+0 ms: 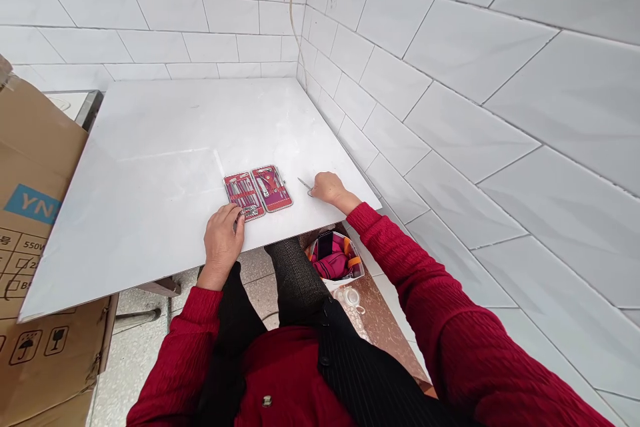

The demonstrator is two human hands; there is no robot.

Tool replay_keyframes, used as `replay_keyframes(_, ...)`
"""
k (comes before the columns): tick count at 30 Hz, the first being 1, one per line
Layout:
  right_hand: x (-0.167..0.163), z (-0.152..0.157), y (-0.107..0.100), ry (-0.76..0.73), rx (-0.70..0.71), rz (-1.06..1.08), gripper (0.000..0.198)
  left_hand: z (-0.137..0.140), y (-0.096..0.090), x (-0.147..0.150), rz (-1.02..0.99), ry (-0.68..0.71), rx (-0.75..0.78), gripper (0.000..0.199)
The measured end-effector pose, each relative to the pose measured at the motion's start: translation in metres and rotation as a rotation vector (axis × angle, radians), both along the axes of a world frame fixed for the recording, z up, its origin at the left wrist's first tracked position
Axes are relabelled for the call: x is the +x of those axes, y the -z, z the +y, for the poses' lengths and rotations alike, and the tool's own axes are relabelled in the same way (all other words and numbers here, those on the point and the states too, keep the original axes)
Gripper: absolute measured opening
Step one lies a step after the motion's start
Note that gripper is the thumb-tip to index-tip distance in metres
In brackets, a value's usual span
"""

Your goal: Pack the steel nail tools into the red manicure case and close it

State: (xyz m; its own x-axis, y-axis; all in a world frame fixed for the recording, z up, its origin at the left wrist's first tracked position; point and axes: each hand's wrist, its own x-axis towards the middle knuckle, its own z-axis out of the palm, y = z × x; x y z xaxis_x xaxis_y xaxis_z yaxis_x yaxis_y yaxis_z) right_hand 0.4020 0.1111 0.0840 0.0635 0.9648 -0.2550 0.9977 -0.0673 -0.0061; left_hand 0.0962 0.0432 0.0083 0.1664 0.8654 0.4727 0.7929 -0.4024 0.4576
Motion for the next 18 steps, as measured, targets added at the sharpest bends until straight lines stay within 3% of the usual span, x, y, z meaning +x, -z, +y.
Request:
replay_keyframes(10,-0.025,-0.03,-0.026,-0.063,0.013,0.144,0.02,-0.001,0.0,0.001,-0.013,-0.001,0.009,0.036)
replay_keyframes(18,-0.061,-0.04,-0.027,-0.138,-0.064,0.132,0.022,-0.001,0.002,0.0,-0.019,0.003,0.025,0.034)
